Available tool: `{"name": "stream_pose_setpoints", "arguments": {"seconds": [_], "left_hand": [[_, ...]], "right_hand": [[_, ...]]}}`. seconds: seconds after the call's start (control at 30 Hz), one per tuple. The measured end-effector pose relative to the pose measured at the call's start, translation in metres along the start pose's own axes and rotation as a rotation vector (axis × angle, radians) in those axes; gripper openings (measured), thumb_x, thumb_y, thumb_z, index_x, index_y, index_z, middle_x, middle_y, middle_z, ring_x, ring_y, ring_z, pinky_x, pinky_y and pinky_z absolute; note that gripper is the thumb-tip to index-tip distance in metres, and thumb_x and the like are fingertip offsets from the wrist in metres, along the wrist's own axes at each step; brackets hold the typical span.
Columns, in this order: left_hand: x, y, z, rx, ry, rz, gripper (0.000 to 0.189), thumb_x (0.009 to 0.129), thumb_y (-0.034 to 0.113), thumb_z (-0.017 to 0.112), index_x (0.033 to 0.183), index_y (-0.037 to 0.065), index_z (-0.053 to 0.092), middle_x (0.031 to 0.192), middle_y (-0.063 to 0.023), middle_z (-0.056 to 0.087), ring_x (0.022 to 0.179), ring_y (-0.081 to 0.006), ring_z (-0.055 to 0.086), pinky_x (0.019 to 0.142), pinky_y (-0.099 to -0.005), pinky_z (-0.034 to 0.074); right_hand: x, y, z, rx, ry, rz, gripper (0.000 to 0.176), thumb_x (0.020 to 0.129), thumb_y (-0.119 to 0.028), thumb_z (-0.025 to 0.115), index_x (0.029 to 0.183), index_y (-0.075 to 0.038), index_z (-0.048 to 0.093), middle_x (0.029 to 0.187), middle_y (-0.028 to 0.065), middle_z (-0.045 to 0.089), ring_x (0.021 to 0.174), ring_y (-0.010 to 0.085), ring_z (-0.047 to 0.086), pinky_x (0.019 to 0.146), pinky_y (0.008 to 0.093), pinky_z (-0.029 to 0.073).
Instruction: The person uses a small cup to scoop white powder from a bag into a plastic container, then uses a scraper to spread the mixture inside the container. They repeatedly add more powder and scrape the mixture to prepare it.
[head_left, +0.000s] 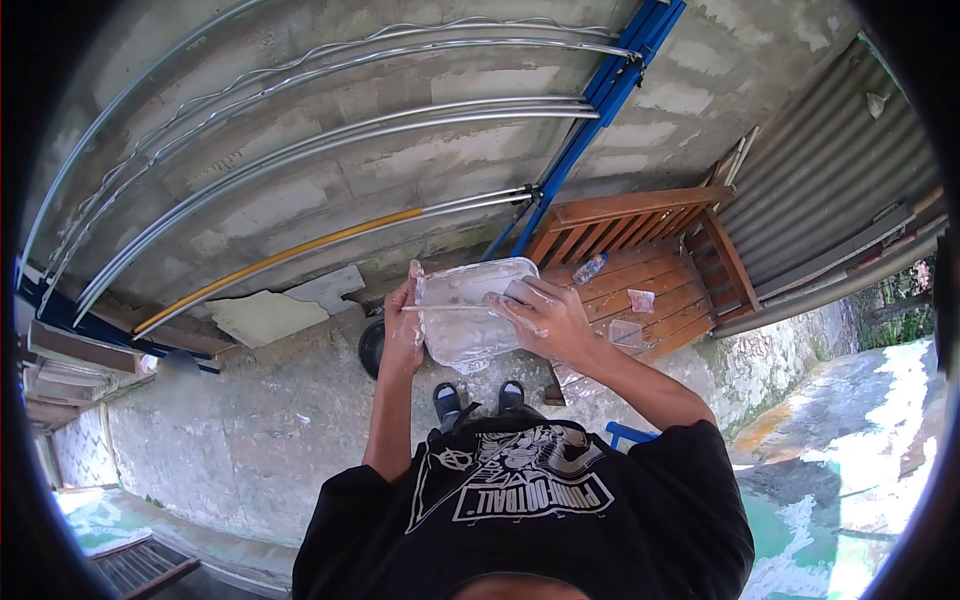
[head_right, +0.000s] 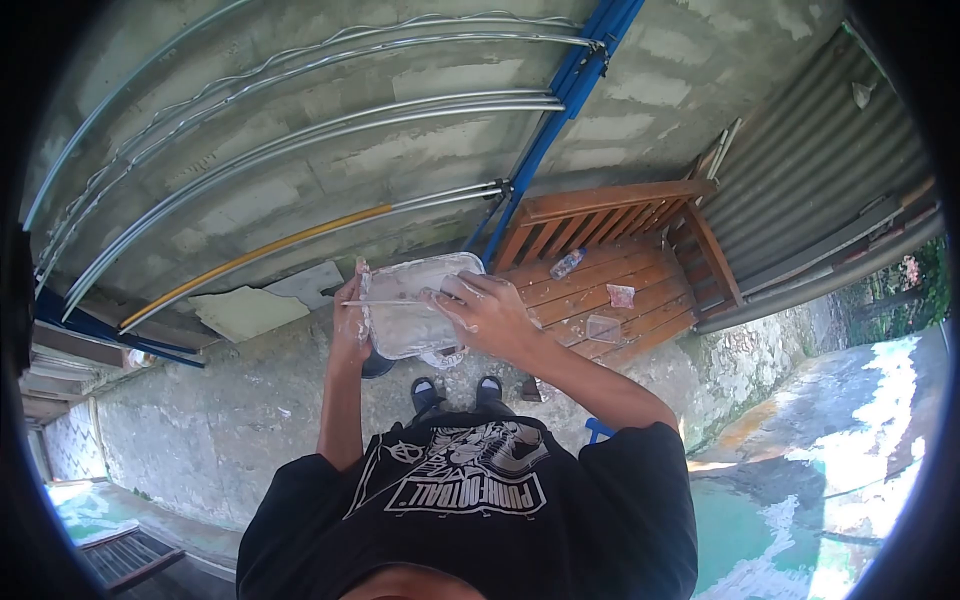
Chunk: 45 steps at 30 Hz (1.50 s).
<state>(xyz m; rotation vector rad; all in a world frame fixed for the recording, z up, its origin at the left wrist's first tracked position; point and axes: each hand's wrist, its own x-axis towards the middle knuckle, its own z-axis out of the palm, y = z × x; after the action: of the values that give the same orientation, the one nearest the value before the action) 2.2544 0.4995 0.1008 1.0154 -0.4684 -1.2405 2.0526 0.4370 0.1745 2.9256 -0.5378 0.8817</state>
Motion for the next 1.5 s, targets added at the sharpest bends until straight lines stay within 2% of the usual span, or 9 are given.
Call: {"name": "stream_pose_setpoints", "arguments": {"seconds": [0.07,0.17,0.27,0.57,0.77,1.0,1.07,1.27,1.5], "left_hand": [[0.001,-0.003,-0.003,-0.028,0.029,0.075,0.045,0.092,0.042,0.052,0.095,-0.001,0.066,0.082,-0.0048,0.065,0.070,-0.0114,0.060,0.064,-0.0268,0.050],[0.000,0.007,0.001,-0.030,0.058,0.027,0.044,0.093,0.041,0.051,0.093,0.000,0.066,0.081,-0.0042,0.065,0.069,-0.0105,0.059,0.063,-0.0265,0.049],[0.003,0.003,0.002,-0.015,0.034,0.033,0.044,0.093,0.041,0.050,0.093,0.000,0.066,0.080,-0.0039,0.065,0.069,-0.0095,0.057,0.063,-0.0256,0.048],[0.010,0.006,0.004,0.044,0.088,0.077,0.044,0.094,0.040,0.049,0.092,-0.001,0.066,0.078,-0.0029,0.063,0.068,-0.0077,0.055,0.062,-0.0246,0.046],[0.012,0.001,0.014,-0.042,0.083,0.027,0.043,0.093,0.040,0.050,0.089,0.000,0.065,0.075,-0.0023,0.063,0.065,-0.0071,0.055,0.060,-0.0243,0.046],[0.011,0.012,0.026,0.004,0.023,0.033,0.044,0.093,0.040,0.050,0.091,-0.001,0.066,0.079,-0.0040,0.064,0.065,-0.0078,0.055,0.059,-0.0243,0.047],[0.012,0.012,0.028,-0.028,0.018,0.070,0.044,0.093,0.040,0.050,0.093,-0.001,0.066,0.081,-0.0050,0.065,0.066,-0.0088,0.057,0.060,-0.0249,0.048],[0.017,0.009,0.018,-0.050,0.112,0.041,0.044,0.093,0.040,0.051,0.092,-0.001,0.065,0.080,-0.0057,0.065,0.068,-0.0107,0.060,0.062,-0.0272,0.050],[0.020,0.005,0.011,0.007,0.142,0.012,0.044,0.092,0.041,0.051,0.090,0.000,0.066,0.077,-0.0049,0.064,0.067,-0.0096,0.058,0.063,-0.0272,0.050]], "right_hand": [[-0.001,0.003,-0.005,0.094,0.032,-0.038,0.050,0.054,0.002,0.063,0.102,-0.013,0.065,0.080,0.0020,0.055,0.072,0.0208,0.060,0.059,0.0307,0.052],[0.004,0.006,-0.023,0.036,0.057,0.007,0.050,0.054,0.002,0.063,0.102,-0.013,0.065,0.078,0.0022,0.055,0.071,0.0204,0.059,0.057,0.0303,0.051],[0.010,0.015,-0.029,-0.087,0.061,0.030,0.051,0.054,0.002,0.063,0.102,-0.013,0.065,0.080,0.0024,0.055,0.071,0.0204,0.058,0.056,0.0298,0.051],[0.004,0.025,-0.005,-0.039,0.031,-0.008,0.052,0.053,0.002,0.063,0.103,-0.014,0.065,0.087,0.0026,0.055,0.073,0.0208,0.059,0.056,0.0305,0.052],[0.007,0.025,-0.012,0.105,0.022,-0.079,0.054,0.053,0.003,0.063,0.103,-0.015,0.066,0.083,0.0022,0.055,0.072,0.0205,0.058,0.055,0.0297,0.051],[0.014,0.036,-0.017,-0.013,0.048,-0.024,0.054,0.052,0.002,0.064,0.103,-0.015,0.066,0.082,0.0020,0.055,0.072,0.0216,0.057,0.054,0.0311,0.051],[0.014,0.036,-0.013,0.007,-0.004,-0.084,0.044,0.058,-0.006,0.066,0.102,-0.014,0.066,0.085,0.0018,0.054,0.079,0.0191,0.058,0.062,0.0307,0.052],[0.003,0.030,-0.014,0.063,-0.044,-0.222,0.044,0.059,-0.012,0.067,0.104,-0.014,0.065,0.087,0.0016,0.054,0.082,0.0182,0.057,0.067,0.0291,0.052],[0.019,0.054,-0.028,0.168,-0.098,-0.192,0.048,0.054,-0.002,0.068,0.100,-0.017,0.068,0.084,0.0005,0.056,0.078,0.0205,0.060,0.064,0.0315,0.054]]}}
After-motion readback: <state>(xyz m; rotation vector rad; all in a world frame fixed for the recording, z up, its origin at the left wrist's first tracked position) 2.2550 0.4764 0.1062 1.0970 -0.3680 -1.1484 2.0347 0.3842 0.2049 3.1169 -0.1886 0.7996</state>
